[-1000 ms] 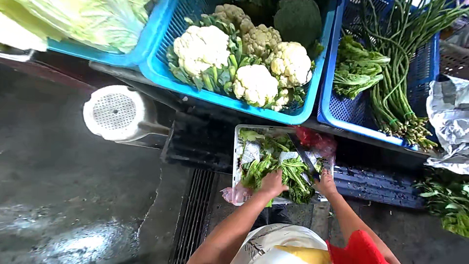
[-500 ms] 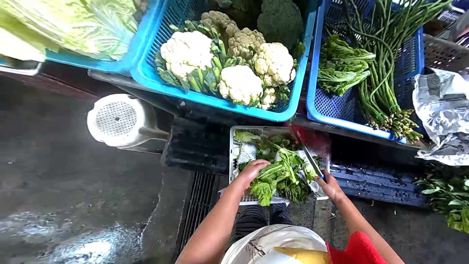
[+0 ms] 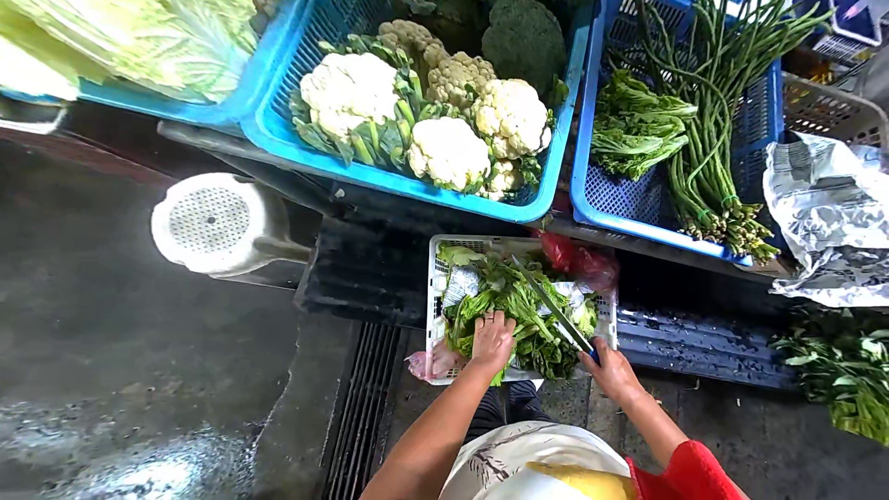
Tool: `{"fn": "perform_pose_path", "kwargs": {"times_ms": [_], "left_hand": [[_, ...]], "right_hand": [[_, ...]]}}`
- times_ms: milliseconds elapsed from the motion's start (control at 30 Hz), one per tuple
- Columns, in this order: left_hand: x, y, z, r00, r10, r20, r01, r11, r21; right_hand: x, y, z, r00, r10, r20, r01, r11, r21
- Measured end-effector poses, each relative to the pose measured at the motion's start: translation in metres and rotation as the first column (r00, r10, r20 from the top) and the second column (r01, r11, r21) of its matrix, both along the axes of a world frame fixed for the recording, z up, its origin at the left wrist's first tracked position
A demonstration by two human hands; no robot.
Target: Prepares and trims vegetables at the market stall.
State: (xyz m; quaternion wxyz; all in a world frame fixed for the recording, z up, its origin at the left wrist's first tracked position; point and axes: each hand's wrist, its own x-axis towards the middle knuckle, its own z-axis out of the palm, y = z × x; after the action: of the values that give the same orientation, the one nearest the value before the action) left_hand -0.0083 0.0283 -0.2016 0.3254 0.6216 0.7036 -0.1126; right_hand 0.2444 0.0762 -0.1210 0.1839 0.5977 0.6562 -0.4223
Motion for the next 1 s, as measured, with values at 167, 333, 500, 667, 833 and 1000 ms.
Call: {"fn": "perform_pose_path", "kwargs": {"times_ms": [167, 333, 500, 667, 833, 1000], "left_hand": [[0.007, 0.016, 0.001, 0.971, 0.214, 0.103, -0.200, 0.971, -0.133], [-0.018, 0.020, 0.036, 0.567, 0.615, 0.548, -0.602, 0.763, -0.234], [-0.018, 0.013, 0.074, 0.270, 0.654, 0.707, -0.692, 0.642, -0.330], [-0.010, 0.002, 0.094, 0.172, 0.657, 0.734, -0.746, 0.573, -0.338], [-0.008, -0.007, 0.096, 0.178, 0.618, 0.765, -0.776, 0.566, -0.277], [-0.005, -0.011, 0.105, 0.257, 0.618, 0.743, -0.797, 0.570, -0.198]], "right_hand": [[-0.008, -0.010, 0.012, 0.998, 0.064, -0.002, -0.064, 0.998, 0.013], [-0.022, -0.011, 0.018, 0.993, 0.106, -0.049, -0.102, 0.991, 0.082], [-0.045, -0.002, 0.027, 0.980, 0.184, -0.070, -0.174, 0.976, 0.131], [-0.061, 0.003, 0.036, 0.968, 0.224, -0.110, -0.203, 0.964, 0.173], [-0.066, 0.002, 0.043, 0.954, 0.250, -0.167, -0.210, 0.951, 0.227], [-0.063, -0.001, 0.036, 0.940, 0.302, -0.159, -0.259, 0.935, 0.244]]}}
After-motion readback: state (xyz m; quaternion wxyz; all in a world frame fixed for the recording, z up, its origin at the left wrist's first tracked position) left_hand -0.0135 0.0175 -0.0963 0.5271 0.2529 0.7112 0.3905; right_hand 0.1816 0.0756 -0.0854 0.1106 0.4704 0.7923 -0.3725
